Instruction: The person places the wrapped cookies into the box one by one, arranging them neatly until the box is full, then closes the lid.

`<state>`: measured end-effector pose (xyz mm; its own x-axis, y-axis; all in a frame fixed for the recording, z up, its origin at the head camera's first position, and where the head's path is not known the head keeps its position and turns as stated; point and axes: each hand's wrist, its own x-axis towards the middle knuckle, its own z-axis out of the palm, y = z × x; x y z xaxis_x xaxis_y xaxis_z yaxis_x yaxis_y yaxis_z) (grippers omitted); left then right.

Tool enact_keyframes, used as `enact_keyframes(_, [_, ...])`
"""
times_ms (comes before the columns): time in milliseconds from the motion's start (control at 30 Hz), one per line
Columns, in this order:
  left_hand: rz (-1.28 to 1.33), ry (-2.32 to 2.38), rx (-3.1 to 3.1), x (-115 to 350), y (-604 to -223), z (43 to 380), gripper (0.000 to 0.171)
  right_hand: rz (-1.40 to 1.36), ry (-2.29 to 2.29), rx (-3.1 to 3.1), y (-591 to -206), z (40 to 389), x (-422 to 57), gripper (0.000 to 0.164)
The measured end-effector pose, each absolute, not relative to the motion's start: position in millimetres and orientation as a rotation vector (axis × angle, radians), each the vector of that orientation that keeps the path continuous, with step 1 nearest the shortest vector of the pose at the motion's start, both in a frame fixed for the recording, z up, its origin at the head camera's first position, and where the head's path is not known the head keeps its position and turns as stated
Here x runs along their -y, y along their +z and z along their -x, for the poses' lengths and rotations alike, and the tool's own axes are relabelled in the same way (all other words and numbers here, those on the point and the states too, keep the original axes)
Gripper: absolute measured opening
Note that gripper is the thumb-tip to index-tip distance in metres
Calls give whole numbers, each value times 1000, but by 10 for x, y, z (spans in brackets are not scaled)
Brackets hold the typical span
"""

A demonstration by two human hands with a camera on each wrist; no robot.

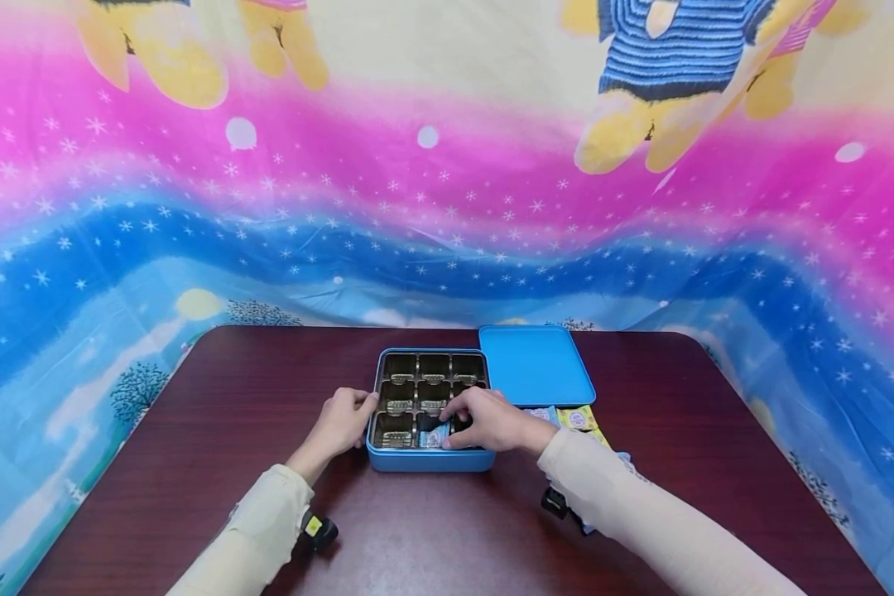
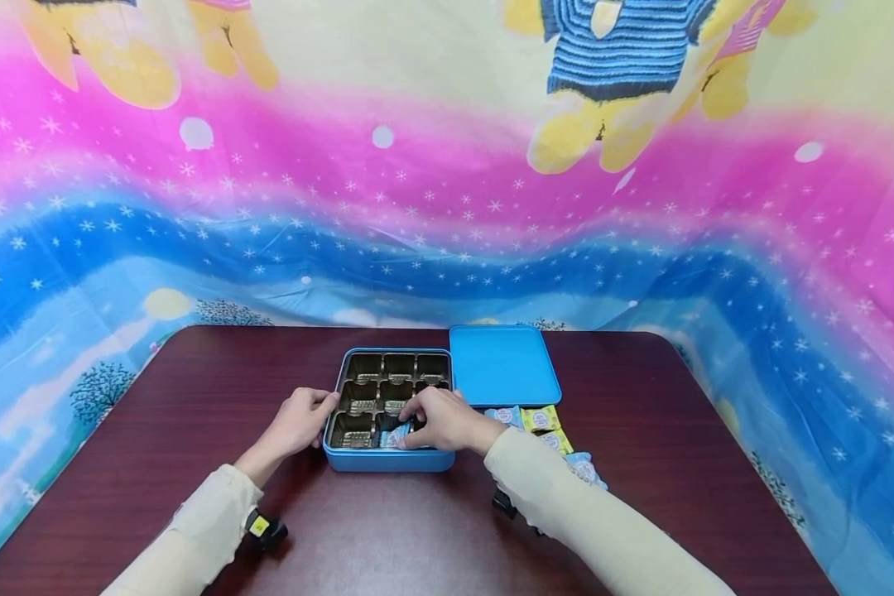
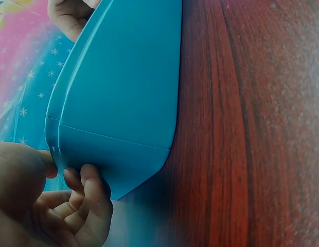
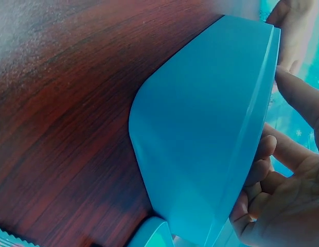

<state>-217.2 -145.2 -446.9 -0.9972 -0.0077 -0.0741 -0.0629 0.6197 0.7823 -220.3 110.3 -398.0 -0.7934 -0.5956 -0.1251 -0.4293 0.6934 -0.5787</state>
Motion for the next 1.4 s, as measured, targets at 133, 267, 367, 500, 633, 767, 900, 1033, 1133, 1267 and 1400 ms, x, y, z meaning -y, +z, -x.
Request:
enact_keyframes(133, [58,1340,-2777,1446,-4467,2172,40,815,-804,-2597,-3978,2195,-1123,30])
enact_keyframes(267, [58,1339,-2778,1444,-4469,2177,41,821,-827,-2598,-3976,2189,-1140,30])
enact_keyframes(367, [58,1337,-2776,1446,-4473,2176,41,813,-835,-2598,-3977,2183,-1150,30])
enact_keyframes(500, [59,1336,-2774,1448,-4475,2168,41,794,-843,-2599,-3980,2175,-1171,31])
enact_keyframes(633, [60,1338,-2772,1445,-4481,2168,41,788,-864,-2591,-3980,2176,-1198,31])
enact_keyframes(767, [52,1340,-2776,1442,-4481,2167,41,804,-913,-2565,-3971,2169,-1220,30])
enact_keyframes(900, [50,1345,-2779,1440,-4474,2164,42,818,-958,-2543,-3952,2154,-1253,29])
enact_keyframes(1033, [62,1348,-2778,1439,-4475,2162,42,818,-968,-2546,-3949,2139,-1291,30])
enact_keyframes(1133, [69,1356,-2778,1439,-4480,2165,42,818,-969,-2550,-3944,2125,-1316,32])
enact_keyframes(1267, [64,1357,-2784,1443,-4488,2165,42,828,-963,-2555,-3930,2112,-1346,33])
enact_keyframes(1400, [66,1357,-2784,1439,-4482,2157,41,847,-959,-2560,-3922,2106,-1392,33])
